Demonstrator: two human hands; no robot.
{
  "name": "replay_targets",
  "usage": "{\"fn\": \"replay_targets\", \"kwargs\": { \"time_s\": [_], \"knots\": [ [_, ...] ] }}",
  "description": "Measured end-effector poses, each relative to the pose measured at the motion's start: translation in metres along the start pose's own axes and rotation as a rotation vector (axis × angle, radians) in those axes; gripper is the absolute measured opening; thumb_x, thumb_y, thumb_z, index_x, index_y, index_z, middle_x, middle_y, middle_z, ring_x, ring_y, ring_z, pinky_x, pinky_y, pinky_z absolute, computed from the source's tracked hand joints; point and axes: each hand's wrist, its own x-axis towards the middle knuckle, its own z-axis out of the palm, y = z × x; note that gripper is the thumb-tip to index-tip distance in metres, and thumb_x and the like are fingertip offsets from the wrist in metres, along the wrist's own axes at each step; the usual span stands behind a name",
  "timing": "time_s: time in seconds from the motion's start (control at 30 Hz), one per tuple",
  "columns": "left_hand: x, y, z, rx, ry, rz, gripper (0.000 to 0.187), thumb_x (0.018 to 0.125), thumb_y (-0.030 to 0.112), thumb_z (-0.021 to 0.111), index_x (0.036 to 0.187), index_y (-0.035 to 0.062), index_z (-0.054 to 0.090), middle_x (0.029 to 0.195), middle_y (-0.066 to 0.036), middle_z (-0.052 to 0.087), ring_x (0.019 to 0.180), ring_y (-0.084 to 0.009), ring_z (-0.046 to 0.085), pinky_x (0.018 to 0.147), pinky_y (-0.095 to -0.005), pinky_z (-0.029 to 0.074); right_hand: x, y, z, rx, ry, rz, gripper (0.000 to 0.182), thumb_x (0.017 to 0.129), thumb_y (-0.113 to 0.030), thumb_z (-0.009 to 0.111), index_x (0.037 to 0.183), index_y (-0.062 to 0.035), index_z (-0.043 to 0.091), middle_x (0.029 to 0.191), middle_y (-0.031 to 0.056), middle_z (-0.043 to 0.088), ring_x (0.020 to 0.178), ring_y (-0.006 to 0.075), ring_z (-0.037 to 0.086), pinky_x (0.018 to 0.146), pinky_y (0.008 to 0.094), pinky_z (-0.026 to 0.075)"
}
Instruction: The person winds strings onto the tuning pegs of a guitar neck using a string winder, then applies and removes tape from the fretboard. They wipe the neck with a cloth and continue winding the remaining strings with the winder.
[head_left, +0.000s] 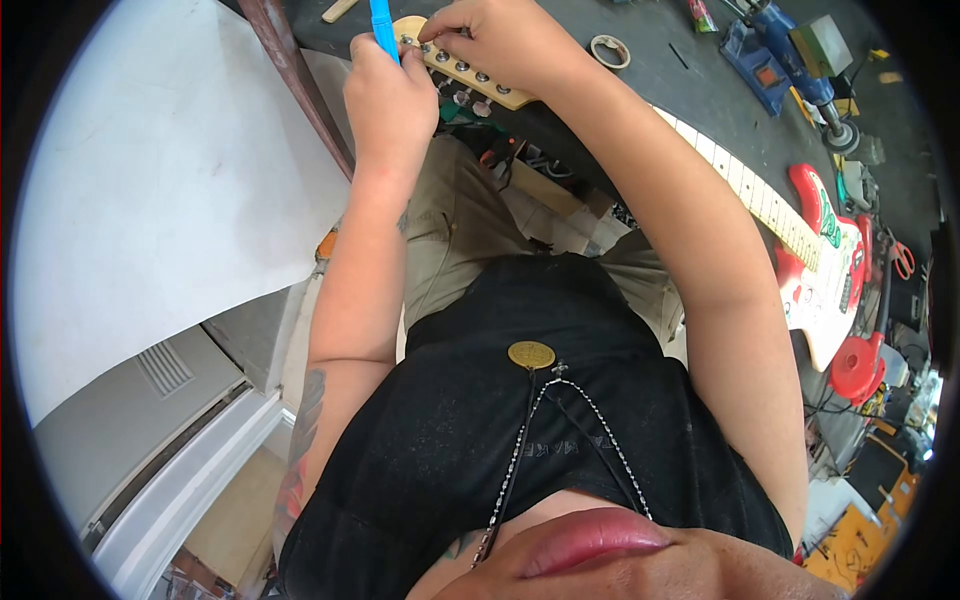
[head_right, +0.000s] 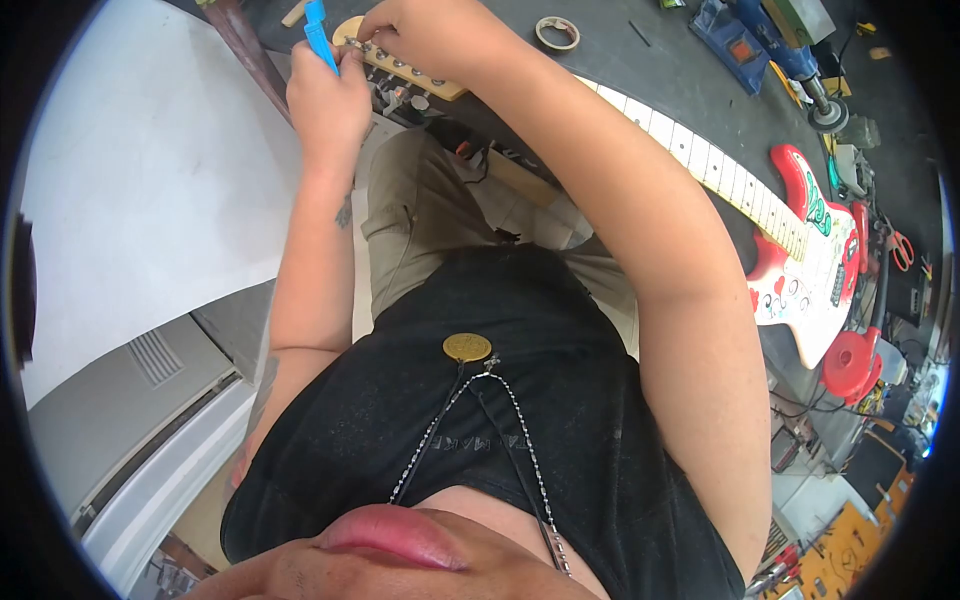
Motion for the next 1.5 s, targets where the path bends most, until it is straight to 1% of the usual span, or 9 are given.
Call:
{"fn": "replay_targets", "kwargs": {
  "time_s": [0.23, 0.4, 0.67, 0.83, 1.03, 1.23, 1.3, 1.43, 1.5],
  "knots": [
    [0.012, -0.002, -0.004, 0.037, -0.027, -0.011, 0.025, 0.094, 0.012, 0.074, 0.101, -0.0062, 0.058, 0.090, -0.026, 0.074, 0.087, -0.0446, 0.074, 0.080, -0.0501, 0.057, -0.001, -0.002, 0.000, -0.015, 0.042, -0.010, 0.019, 0.086, -0.009, 0.070, 0.099, -0.0016, 0.082, 0.094, 0.0224, 0.073, 0.094, 0.0425, 0.071, 0.088, 0.0483, 0.057],
    [0.019, -0.006, -0.003, 0.023, -0.022, -0.080, 0.029, 0.091, 0.018, 0.075, 0.099, -0.0065, 0.060, 0.090, -0.025, 0.074, 0.086, -0.0431, 0.073, 0.080, -0.0487, 0.057, -0.001, 0.000, 0.001, -0.027, 0.061, -0.032, 0.019, 0.087, -0.009, 0.069, 0.099, -0.0013, 0.082, 0.094, 0.0223, 0.074, 0.095, 0.0423, 0.071, 0.088, 0.0482, 0.057],
    [0.023, -0.005, -0.004, -0.017, -0.012, -0.115, 0.028, 0.092, 0.018, 0.073, 0.100, -0.0064, 0.061, 0.092, -0.026, 0.074, 0.089, -0.0437, 0.073, 0.083, -0.0481, 0.057, -0.001, -0.005, 0.000, -0.043, 0.026, 0.032, 0.019, 0.087, -0.009, 0.069, 0.099, -0.0027, 0.082, 0.094, 0.0215, 0.073, 0.094, 0.0415, 0.071, 0.087, 0.0478, 0.057],
    [0.021, 0.001, -0.004, 0.028, -0.028, -0.112, 0.028, 0.094, 0.018, 0.072, 0.102, -0.0069, 0.061, 0.093, -0.026, 0.073, 0.090, -0.0440, 0.073, 0.083, -0.0494, 0.056, 0.001, -0.003, 0.004, -0.123, -0.001, 0.014, 0.016, 0.088, -0.013, 0.067, 0.091, -0.0028, 0.080, 0.090, 0.0211, 0.070, 0.091, 0.0419, 0.071, 0.083, 0.0499, 0.056],
    [0.015, -0.002, -0.002, 0.026, -0.025, -0.075, 0.027, 0.096, 0.016, 0.071, 0.105, -0.0068, 0.060, 0.093, -0.026, 0.073, 0.091, -0.0444, 0.073, 0.083, -0.0508, 0.055, 0.000, -0.003, 0.004, -0.183, -0.075, 0.028, 0.016, 0.088, -0.015, 0.068, 0.089, -0.0032, 0.079, 0.089, 0.0212, 0.070, 0.090, 0.0417, 0.071, 0.082, 0.0504, 0.056],
    [0.009, -0.002, -0.003, -0.075, 0.022, -0.066, 0.025, 0.094, 0.014, 0.073, 0.106, -0.0047, 0.060, 0.094, -0.018, 0.076, 0.087, -0.0352, 0.074, 0.081, -0.0455, 0.057, -0.001, -0.007, 0.001, -0.161, -0.044, 0.002, 0.017, 0.088, -0.016, 0.069, 0.089, -0.0027, 0.079, 0.090, 0.0214, 0.071, 0.090, 0.0414, 0.071, 0.082, 0.0495, 0.057],
    [0.009, -0.003, -0.004, -0.171, -0.043, -0.165, 0.030, 0.092, 0.018, 0.080, 0.104, -0.0012, 0.060, 0.101, -0.012, 0.079, 0.088, -0.0222, 0.072, 0.084, -0.0374, 0.056, 0.000, -0.007, 0.002, -0.170, -0.060, 0.013, 0.017, 0.088, -0.016, 0.069, 0.089, -0.0028, 0.079, 0.090, 0.0214, 0.071, 0.091, 0.0414, 0.071, 0.082, 0.0493, 0.057],
    [0.009, 0.000, -0.008, -0.093, -0.068, -0.143, 0.030, 0.091, 0.016, 0.081, 0.104, -0.0013, 0.060, 0.102, -0.010, 0.079, 0.085, -0.0163, 0.071, 0.082, -0.0330, 0.056, 0.001, -0.008, 0.000, -0.126, -0.020, 0.039, 0.015, 0.089, -0.012, 0.069, 0.093, -0.0032, 0.081, 0.094, 0.0211, 0.073, 0.093, 0.0414, 0.072, 0.085, 0.0480, 0.057],
    [0.009, -0.008, -0.005, -0.216, -0.044, -0.132, 0.032, 0.090, 0.015, 0.082, 0.106, -0.0017, 0.059, 0.101, -0.009, 0.079, 0.085, -0.0131, 0.070, 0.081, -0.0307, 0.056, -0.001, -0.002, 0.000, -0.042, 0.056, 0.020, 0.016, 0.090, -0.011, 0.070, 0.097, -0.0026, 0.081, 0.096, 0.0209, 0.074, 0.095, 0.0408, 0.072, 0.086, 0.0460, 0.057]
  ]
}}
